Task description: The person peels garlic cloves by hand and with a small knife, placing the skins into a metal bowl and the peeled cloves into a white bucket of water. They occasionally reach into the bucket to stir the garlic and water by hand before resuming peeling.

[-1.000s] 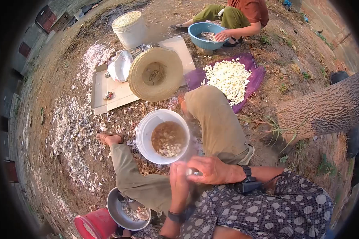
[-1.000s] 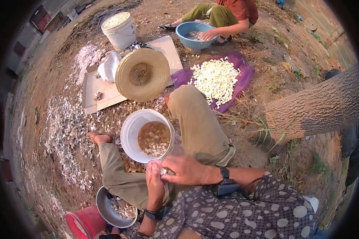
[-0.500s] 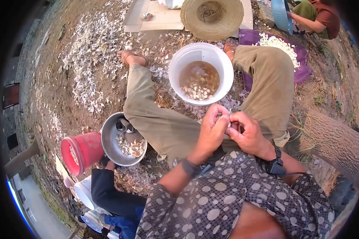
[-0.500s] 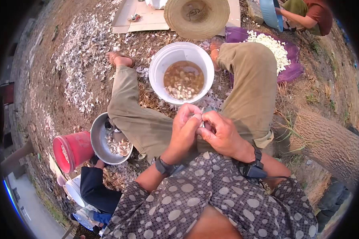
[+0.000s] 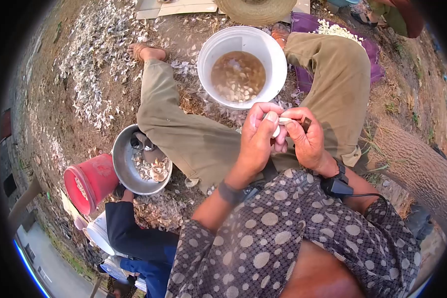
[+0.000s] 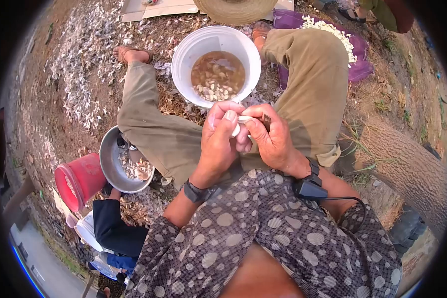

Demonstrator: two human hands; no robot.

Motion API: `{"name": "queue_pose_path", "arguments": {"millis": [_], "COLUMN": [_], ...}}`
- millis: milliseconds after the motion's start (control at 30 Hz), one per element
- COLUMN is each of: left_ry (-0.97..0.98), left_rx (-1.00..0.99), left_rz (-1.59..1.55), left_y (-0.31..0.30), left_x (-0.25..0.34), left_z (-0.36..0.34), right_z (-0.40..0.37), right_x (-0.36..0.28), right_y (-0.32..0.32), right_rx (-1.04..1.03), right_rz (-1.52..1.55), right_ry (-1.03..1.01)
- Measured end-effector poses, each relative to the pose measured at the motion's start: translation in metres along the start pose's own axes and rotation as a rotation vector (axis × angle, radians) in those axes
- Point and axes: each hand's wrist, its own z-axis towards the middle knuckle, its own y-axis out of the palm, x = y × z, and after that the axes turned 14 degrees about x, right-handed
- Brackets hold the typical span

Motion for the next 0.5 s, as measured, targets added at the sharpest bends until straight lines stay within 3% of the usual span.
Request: {"name": "queue_pose_path", "arguments": {"millis": [100, 200, 300, 500], "left_ry": [0.057, 0.042, 0.099, 0.094], "left_rx": [0.031, 0.088, 0.201, 0.221], "left_rz": [0.121, 0.149, 0.142, 0.268], "left_y": [-0.001, 0.001, 0.003, 0.008], "left_x": [0.000, 0.003, 0.000, 0.004], "left_z": [-0.006, -0.013, -0.016, -0.022], "right_z": [0.001, 0.002, -0.002, -0.003], "right_x": [-0.004, 0.010, 0.009, -0.007], "right_y": [0.001, 0.001, 0.005, -0.001], "right_rx": [0.000, 0.104, 0.113, 0.072], "right_rz": [-0.018, -0.301, -0.172, 0.079], "right_ry": [0.008, -0.247, -0.118, 0.181]}}
